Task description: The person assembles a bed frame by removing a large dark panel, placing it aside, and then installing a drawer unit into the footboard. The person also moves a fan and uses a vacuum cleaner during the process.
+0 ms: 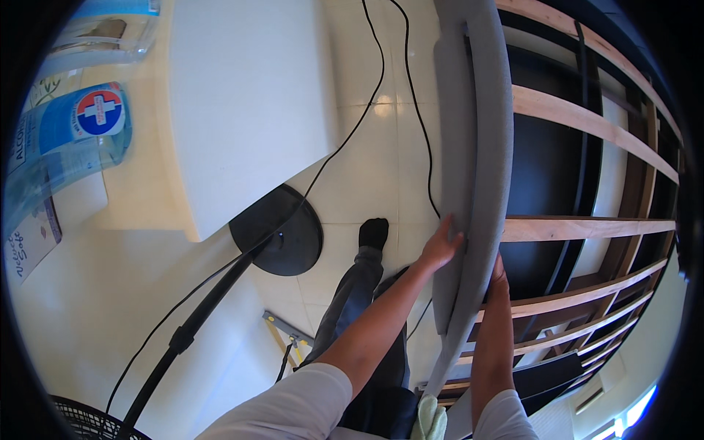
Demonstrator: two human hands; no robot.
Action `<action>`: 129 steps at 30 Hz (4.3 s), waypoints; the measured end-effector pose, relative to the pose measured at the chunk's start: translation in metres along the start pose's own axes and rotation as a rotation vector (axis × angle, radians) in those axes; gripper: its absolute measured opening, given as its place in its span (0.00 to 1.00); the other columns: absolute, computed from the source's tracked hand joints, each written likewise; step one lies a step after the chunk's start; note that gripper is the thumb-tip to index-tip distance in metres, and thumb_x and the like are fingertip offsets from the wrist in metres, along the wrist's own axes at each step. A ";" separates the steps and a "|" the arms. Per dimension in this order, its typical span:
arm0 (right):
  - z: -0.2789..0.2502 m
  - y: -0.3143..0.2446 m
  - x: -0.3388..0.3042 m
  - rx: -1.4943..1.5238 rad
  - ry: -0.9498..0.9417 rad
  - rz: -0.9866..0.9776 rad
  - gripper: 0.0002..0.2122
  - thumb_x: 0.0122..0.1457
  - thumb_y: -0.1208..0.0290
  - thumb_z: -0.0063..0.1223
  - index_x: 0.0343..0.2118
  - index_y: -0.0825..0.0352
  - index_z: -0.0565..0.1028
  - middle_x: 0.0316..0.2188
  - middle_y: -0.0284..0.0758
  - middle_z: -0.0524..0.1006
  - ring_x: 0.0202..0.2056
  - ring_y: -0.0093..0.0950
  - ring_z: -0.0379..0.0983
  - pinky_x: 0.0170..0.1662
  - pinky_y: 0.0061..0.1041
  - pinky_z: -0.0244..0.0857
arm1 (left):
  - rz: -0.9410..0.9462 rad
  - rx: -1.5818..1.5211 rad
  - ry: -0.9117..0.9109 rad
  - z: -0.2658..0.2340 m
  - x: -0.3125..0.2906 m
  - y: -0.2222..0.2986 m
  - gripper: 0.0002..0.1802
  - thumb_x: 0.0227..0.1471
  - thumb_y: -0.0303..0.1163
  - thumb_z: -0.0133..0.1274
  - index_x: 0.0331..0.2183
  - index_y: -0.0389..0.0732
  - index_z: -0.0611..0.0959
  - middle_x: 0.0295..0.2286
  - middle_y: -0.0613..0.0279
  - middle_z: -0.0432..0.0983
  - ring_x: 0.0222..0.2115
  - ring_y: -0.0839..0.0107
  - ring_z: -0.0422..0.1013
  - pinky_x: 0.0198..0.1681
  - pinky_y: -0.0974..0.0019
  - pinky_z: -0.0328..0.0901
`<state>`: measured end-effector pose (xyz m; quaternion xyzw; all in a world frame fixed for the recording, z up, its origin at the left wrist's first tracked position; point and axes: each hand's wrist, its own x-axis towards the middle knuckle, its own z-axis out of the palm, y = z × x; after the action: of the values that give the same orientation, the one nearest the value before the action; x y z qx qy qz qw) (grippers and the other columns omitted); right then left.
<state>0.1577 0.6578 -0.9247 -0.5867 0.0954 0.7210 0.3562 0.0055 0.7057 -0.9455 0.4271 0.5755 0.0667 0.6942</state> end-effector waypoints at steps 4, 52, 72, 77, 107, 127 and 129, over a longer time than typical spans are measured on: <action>-0.003 0.005 0.002 0.076 -0.073 -0.034 0.21 0.56 0.57 0.33 0.46 0.69 0.61 0.38 0.39 0.68 0.36 0.32 0.68 0.41 0.26 0.63 | -0.150 -0.040 -0.033 -0.014 -0.001 0.014 0.41 0.43 0.43 0.47 0.52 0.35 0.48 0.47 0.40 0.55 0.46 0.51 0.59 0.48 0.62 0.54; -0.009 0.072 -0.104 -1.091 0.847 -0.813 0.27 0.31 0.56 0.57 0.37 0.68 0.68 0.46 0.42 0.61 0.48 0.42 0.55 0.50 0.39 0.49 | -0.056 0.095 0.285 -0.118 -0.004 -0.036 0.32 0.30 0.18 0.49 0.44 0.38 0.63 0.36 0.55 0.67 0.37 0.64 0.65 0.41 0.67 0.59; -0.010 0.083 -0.105 -1.119 0.896 -0.859 0.25 0.36 0.55 0.56 0.36 0.68 0.69 0.44 0.42 0.62 0.47 0.41 0.55 0.49 0.38 0.50 | -0.139 0.214 0.325 -0.118 -0.004 -0.034 0.34 0.31 0.21 0.51 0.45 0.39 0.60 0.36 0.51 0.69 0.37 0.59 0.67 0.39 0.64 0.62; -0.010 0.084 -0.102 -1.108 0.893 -0.926 0.25 0.33 0.56 0.58 0.34 0.67 0.69 0.44 0.43 0.63 0.47 0.41 0.56 0.48 0.38 0.51 | -0.098 0.280 0.349 -0.124 -0.003 -0.037 0.35 0.30 0.21 0.52 0.45 0.39 0.59 0.35 0.51 0.68 0.35 0.59 0.67 0.36 0.63 0.64; -0.013 0.090 -0.114 -1.041 0.922 -0.899 0.26 0.34 0.53 0.55 0.35 0.68 0.69 0.44 0.41 0.63 0.49 0.38 0.55 0.50 0.35 0.50 | -0.117 -0.408 -0.262 0.022 0.025 0.022 0.31 0.48 0.56 0.34 0.50 0.49 0.58 0.48 0.65 0.56 0.48 0.68 0.55 0.45 0.61 0.59; -0.020 0.084 -0.130 -1.072 0.822 -0.898 0.29 0.36 0.49 0.53 0.36 0.69 0.67 0.44 0.41 0.63 0.48 0.37 0.57 0.49 0.35 0.50 | -0.381 -0.022 -0.202 0.037 -0.037 0.112 0.33 0.43 0.52 0.48 0.48 0.50 0.56 0.45 0.55 0.56 0.44 0.51 0.57 0.40 0.38 0.55; -0.023 0.090 -0.141 -0.999 0.820 -0.932 0.30 0.36 0.49 0.54 0.38 0.68 0.66 0.44 0.41 0.63 0.48 0.37 0.56 0.49 0.35 0.49 | -0.474 -0.010 -0.116 0.033 -0.019 0.108 0.32 0.43 0.48 0.50 0.47 0.49 0.57 0.44 0.53 0.58 0.43 0.50 0.59 0.39 0.37 0.56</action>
<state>0.1276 0.5227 -0.8274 -0.8750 -0.3707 0.1821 0.2524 0.0711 0.7454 -0.8600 0.2797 0.6185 -0.1197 0.7245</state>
